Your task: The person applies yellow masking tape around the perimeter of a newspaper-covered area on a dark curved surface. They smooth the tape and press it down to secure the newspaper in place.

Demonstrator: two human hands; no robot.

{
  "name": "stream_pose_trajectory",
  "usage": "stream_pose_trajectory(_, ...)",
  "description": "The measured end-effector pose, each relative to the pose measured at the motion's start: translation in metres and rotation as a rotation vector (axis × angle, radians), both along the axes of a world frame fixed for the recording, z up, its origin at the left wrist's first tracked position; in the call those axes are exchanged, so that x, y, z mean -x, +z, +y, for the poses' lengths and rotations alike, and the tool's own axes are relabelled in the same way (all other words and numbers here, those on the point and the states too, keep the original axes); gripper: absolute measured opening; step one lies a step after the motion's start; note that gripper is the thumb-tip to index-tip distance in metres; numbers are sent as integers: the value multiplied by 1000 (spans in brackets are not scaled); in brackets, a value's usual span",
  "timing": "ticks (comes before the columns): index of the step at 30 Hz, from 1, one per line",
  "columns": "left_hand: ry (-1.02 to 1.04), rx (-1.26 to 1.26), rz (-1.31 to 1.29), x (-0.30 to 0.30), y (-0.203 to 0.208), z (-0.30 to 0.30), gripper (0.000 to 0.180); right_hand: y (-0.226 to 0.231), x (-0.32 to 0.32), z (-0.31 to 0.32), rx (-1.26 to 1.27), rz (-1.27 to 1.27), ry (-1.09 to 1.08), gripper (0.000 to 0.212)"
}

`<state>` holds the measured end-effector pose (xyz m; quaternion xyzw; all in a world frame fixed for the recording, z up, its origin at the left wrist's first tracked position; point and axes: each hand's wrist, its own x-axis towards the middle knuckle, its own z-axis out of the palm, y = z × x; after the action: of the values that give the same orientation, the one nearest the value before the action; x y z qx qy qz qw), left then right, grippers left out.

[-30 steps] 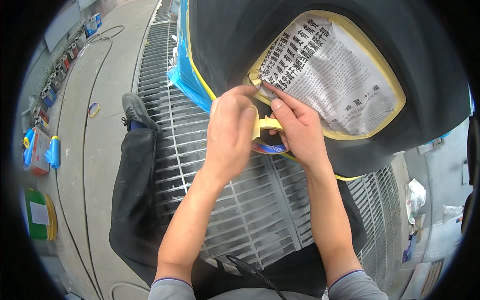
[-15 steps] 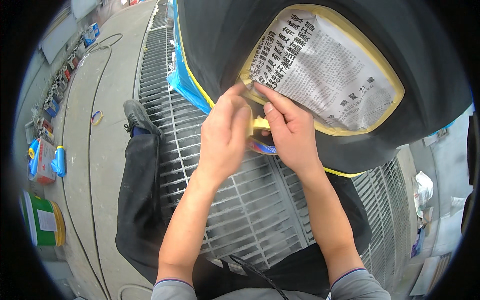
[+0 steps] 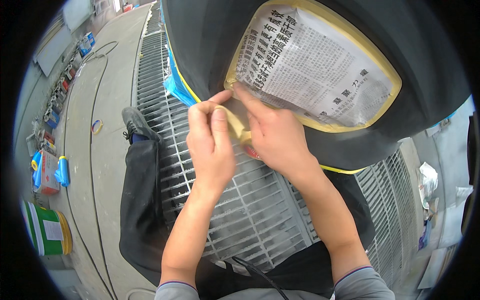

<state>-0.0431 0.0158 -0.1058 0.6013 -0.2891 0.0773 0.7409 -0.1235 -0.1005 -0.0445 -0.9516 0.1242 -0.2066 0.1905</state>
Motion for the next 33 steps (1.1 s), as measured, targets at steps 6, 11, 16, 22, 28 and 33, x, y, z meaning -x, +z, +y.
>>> stream_pose_trajectory(6, -37, 17, -97, -9, -5, 12, 10, -5, -4, 10, 220, 129, -96, 76)
stream_pose_trajectory(11, -68, -62, -230, -22, -2, 19, 8, -1, -6, 12, 181, 147, -111, 74)
stream_pose_trajectory(16, -76, -280, -442, -30, 11, 18, 6, -4, -9, 14, 168, 90, -130, 69)
stream_pose_trajectory(22, 35, -316, -439, -30, 14, 30, 6, -11, -3, 11, 101, 29, -114, 64)
stream_pose_trajectory(28, 92, -370, -527, -45, 33, 29, 4, -11, -4, 10, 31, -30, -97, 60)
stream_pose_trajectory(33, 101, -450, -464, -37, 47, 31, 4, -20, -1, 11, -263, -187, -66, 45)
